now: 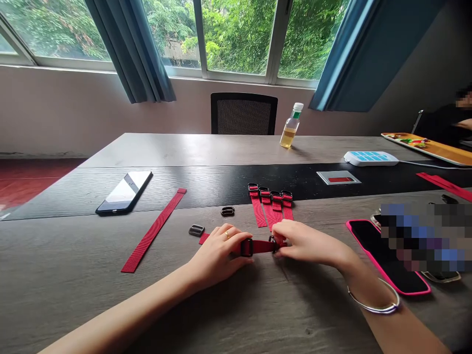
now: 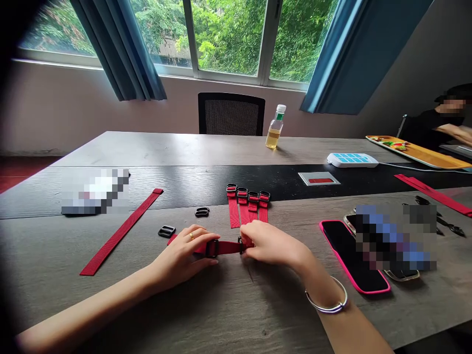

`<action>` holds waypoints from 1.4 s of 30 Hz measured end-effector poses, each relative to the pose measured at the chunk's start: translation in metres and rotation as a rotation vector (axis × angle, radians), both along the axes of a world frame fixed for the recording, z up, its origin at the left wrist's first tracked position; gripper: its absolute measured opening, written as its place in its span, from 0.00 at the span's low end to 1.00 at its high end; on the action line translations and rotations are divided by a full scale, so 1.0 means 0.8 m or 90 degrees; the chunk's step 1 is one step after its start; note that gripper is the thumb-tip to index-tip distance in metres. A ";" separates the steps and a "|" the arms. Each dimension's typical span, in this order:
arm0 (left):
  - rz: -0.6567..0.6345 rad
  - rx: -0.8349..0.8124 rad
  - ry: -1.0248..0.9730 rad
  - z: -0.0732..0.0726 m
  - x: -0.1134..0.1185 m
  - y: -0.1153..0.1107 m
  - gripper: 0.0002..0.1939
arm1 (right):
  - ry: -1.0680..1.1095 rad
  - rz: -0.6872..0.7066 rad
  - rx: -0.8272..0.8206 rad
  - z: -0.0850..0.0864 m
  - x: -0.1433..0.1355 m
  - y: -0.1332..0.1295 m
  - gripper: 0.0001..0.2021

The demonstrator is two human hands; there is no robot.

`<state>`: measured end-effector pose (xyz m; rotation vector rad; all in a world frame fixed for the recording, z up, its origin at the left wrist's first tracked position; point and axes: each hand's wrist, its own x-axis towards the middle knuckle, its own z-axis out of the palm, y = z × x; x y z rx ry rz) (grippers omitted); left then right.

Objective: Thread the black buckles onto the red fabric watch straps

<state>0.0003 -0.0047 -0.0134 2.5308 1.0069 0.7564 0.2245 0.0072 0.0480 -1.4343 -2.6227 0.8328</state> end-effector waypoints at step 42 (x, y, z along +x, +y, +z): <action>0.049 0.017 -0.146 0.004 -0.012 0.001 0.17 | 0.579 -0.145 -0.283 -0.027 -0.045 -0.016 0.16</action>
